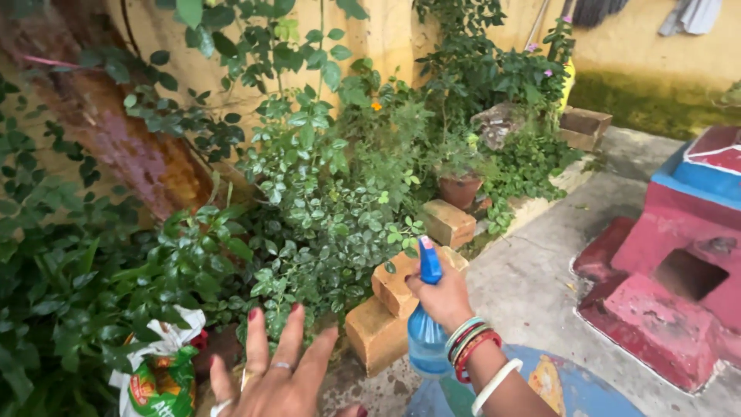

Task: Spray water on the leaves of garden plants using a spray bottle.

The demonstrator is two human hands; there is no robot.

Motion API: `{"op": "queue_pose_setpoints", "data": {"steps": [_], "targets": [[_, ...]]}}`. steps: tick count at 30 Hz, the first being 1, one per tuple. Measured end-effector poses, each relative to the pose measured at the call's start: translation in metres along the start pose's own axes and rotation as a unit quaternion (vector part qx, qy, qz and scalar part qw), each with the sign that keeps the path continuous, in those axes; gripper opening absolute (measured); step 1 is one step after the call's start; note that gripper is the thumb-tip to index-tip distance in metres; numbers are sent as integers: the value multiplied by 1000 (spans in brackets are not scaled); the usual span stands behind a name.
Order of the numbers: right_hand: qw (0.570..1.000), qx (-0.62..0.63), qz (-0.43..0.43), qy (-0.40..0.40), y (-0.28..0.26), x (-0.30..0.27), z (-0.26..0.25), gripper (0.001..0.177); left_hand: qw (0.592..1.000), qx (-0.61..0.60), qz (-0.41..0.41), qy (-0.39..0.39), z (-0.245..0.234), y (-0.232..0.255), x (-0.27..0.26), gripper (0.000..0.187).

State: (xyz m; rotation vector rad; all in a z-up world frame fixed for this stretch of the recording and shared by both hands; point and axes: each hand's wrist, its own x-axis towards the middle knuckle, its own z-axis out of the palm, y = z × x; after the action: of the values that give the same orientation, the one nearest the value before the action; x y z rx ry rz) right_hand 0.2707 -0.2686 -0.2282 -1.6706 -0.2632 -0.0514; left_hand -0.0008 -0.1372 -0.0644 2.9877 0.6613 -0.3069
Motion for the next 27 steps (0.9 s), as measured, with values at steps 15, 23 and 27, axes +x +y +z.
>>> {"op": "queue_pose_setpoints", "data": {"steps": [15,23,27], "targets": [[995,-77,51,-28,2,-1,-2,21,782,42,156,601,137,-40,56,60],[994,32,67,-78,29,8,0,20,773,46,178,607,138,-43,53,59],[994,-40,72,-75,24,4,4,19,773,50,171,609,139,-45,52,63]]}}
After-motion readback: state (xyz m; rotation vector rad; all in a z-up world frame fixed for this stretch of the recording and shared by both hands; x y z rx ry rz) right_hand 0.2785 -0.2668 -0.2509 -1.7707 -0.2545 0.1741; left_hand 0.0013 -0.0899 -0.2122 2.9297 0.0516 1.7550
